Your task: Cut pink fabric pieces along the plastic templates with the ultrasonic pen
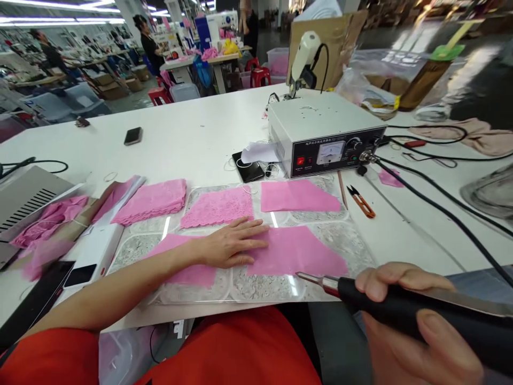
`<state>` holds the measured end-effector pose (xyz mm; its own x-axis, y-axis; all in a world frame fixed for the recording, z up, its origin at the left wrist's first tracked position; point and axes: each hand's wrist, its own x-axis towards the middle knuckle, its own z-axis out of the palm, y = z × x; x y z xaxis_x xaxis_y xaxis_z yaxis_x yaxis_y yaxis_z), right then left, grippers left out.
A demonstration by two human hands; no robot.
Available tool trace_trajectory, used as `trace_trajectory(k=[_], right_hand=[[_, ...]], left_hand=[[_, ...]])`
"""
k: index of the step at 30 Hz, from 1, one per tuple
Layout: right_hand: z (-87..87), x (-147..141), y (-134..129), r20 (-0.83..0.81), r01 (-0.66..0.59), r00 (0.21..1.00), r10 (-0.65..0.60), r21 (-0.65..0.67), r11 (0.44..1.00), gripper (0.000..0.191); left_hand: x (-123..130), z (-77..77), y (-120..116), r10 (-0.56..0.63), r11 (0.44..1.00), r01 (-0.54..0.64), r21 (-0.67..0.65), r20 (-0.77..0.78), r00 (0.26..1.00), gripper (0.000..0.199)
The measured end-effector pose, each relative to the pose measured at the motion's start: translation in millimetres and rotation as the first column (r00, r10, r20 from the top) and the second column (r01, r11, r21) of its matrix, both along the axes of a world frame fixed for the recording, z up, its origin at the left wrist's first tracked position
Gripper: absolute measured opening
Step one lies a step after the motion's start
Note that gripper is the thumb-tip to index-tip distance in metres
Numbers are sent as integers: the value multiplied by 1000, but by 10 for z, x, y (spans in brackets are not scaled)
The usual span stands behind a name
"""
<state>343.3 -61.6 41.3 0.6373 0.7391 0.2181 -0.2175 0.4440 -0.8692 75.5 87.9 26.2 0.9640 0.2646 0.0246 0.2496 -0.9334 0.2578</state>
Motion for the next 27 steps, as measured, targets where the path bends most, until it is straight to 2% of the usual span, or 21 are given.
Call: trace_trajectory(k=[4, 10, 19, 27], right_hand=[[91, -303, 150, 84, -135, 989, 124, 131, 982, 21], [104, -570, 195, 97, -308, 950, 297, 129, 943, 19], [71, -682, 254, 112, -346, 937, 332, 147, 927, 19], [48, -739, 248, 112, -360, 931, 348, 124, 925, 17]], left_hand=[[5, -46, -41, 6, 1000, -6, 8, 1, 1000, 46], [15, -51, -73, 16, 1000, -16, 10, -11, 1000, 45], [14, -98, -85, 34, 999, -34, 13, 54, 998, 43], [47, -179, -99, 67, 995, -76, 69, 129, 989, 44]])
